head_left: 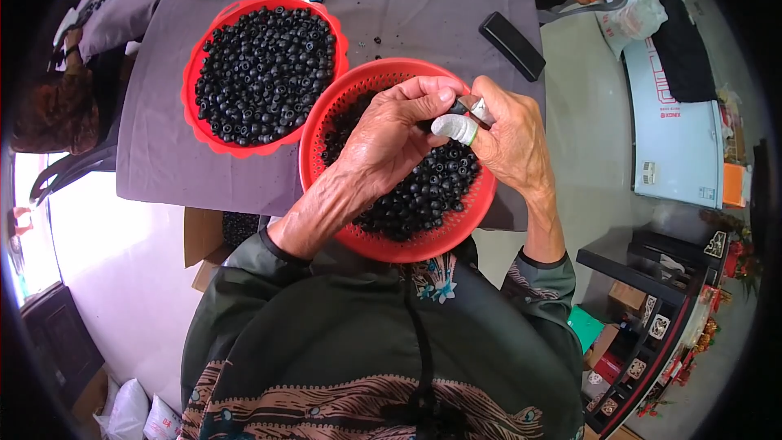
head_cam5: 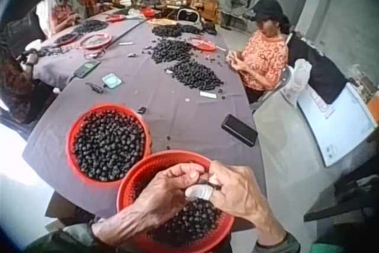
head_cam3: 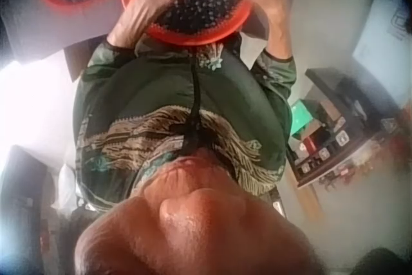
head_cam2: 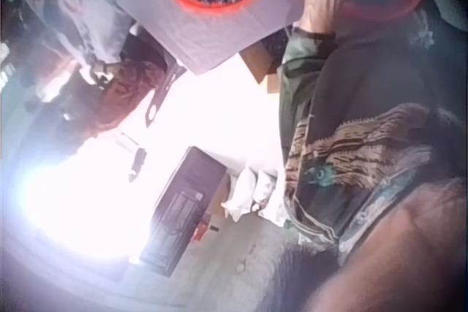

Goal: The person sorts small black plastic components by hand, picking specific items from red bowls and placing them into a small white container.

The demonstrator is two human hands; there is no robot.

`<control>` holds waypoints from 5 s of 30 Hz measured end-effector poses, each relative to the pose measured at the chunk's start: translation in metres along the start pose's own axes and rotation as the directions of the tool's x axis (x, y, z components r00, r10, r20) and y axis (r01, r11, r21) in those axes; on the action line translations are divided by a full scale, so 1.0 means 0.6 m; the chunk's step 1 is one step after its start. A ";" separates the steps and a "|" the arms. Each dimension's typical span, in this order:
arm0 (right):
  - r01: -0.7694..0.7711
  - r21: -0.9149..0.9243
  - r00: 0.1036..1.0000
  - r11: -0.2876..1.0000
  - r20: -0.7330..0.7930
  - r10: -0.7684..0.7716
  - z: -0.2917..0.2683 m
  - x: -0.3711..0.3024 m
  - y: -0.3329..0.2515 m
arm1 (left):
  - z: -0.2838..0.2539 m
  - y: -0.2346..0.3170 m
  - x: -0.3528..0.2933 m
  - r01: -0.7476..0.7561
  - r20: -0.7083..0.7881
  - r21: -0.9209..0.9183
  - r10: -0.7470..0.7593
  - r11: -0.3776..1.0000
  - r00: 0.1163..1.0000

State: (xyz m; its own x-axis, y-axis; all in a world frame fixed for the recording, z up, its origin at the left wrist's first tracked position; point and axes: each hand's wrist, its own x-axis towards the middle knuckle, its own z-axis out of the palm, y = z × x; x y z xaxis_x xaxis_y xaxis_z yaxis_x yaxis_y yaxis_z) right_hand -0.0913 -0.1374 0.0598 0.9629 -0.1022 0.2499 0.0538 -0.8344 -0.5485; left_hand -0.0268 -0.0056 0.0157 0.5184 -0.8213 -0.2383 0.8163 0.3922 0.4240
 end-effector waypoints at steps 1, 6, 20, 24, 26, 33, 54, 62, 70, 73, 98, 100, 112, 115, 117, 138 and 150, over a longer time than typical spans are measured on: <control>0.004 -0.003 1.000 1.000 0.000 -0.004 0.000 0.000 0.000 | 0.000 0.000 0.000 0.000 -0.006 0.010 0.000 1.000 1.000; 0.018 -0.015 1.000 1.000 -0.014 -0.018 0.001 -0.002 0.001 | 0.000 -0.003 0.002 -0.002 -0.021 0.023 0.002 1.000 1.000; 0.041 -0.080 0.997 0.996 -0.067 -0.047 0.016 -0.010 0.011 | -0.001 -0.008 0.003 -0.006 -0.071 0.038 0.008 0.999 0.997; 0.060 -0.087 0.994 0.994 -0.089 -0.068 0.018 -0.010 0.011 | 0.002 -0.010 0.002 -0.032 -0.096 0.033 0.035 0.999 0.995; 0.061 -0.079 0.994 0.995 -0.090 -0.068 0.018 -0.010 0.012 | 0.006 -0.010 0.000 -0.036 -0.113 0.034 0.039 0.999 0.993; 0.084 -0.078 0.992 0.993 -0.086 -0.091 0.022 -0.011 0.017 | -0.002 -0.015 0.002 -0.055 -0.111 0.038 0.059 0.998 0.992; 0.031 0.029 0.995 0.999 -0.098 -0.028 0.019 -0.005 0.019 | 0.000 -0.013 -0.001 -0.036 -0.084 -0.019 0.034 0.999 0.996; 0.094 -0.008 0.988 0.996 -0.120 -0.094 0.026 -0.005 0.029 | -0.001 -0.015 0.006 -0.048 -0.060 -0.039 0.046 0.998 0.997; -0.022 0.063 0.996 0.998 -0.090 0.028 0.024 -0.016 0.037 | -0.052 -0.006 0.019 0.025 -0.229 0.151 0.010 0.988 0.973; -0.058 0.079 0.996 0.995 -0.067 0.064 0.029 -0.022 0.044 | -0.061 -0.004 0.020 0.086 -0.257 0.178 -0.038 0.980 0.966; 0.002 0.047 0.970 0.999 -0.243 0.010 0.029 0.029 -0.031 | -0.030 0.036 0.036 -0.168 0.001 -0.168 0.171 0.971 0.985; 0.102 -0.034 0.957 0.994 -0.270 -0.108 0.037 0.039 -0.022 | -0.019 0.032 0.035 -0.178 -0.017 -0.107 0.177 0.978 0.984; 0.270 -0.164 0.889 0.949 -0.336 -0.311 0.031 0.043 -0.009 | 0.010 0.041 0.007 -0.236 -0.001 0.019 0.236 0.972 0.972; 0.183 -0.031 0.912 0.983 -0.367 -0.182 0.019 0.038 -0.034 | 0.012 0.047 0.004 -0.273 0.004 0.026 0.273 0.962 0.962; 0.220 -0.053 0.906 0.974 -0.360 -0.224 0.017 0.041 -0.035 | 0.011 0.048 -0.001 -0.291 0.011 0.089 0.291 0.953 0.957; 0.334 -0.062 0.913 0.940 -0.225 -0.340 -0.010 0.026 -0.028 | 0.003 0.078 0.002 -0.092 0.145 0.264 0.055 0.960 0.988; 0.000 0.202 1.000 0.979 -0.019 0.004 -0.031 0.023 -0.033 | 0.002 0.048 0.009 -0.034 0.273 -0.122 0.067 0.992 0.960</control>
State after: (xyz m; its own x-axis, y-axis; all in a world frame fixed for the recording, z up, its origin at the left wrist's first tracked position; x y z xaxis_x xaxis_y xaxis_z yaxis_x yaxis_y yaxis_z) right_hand -0.0841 -0.1324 0.0888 0.9578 -0.1158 0.2630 0.1063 -0.7076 -0.6986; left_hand -0.0010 0.0006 0.0278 0.4826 -0.8750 0.0379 0.8230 0.4678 0.3222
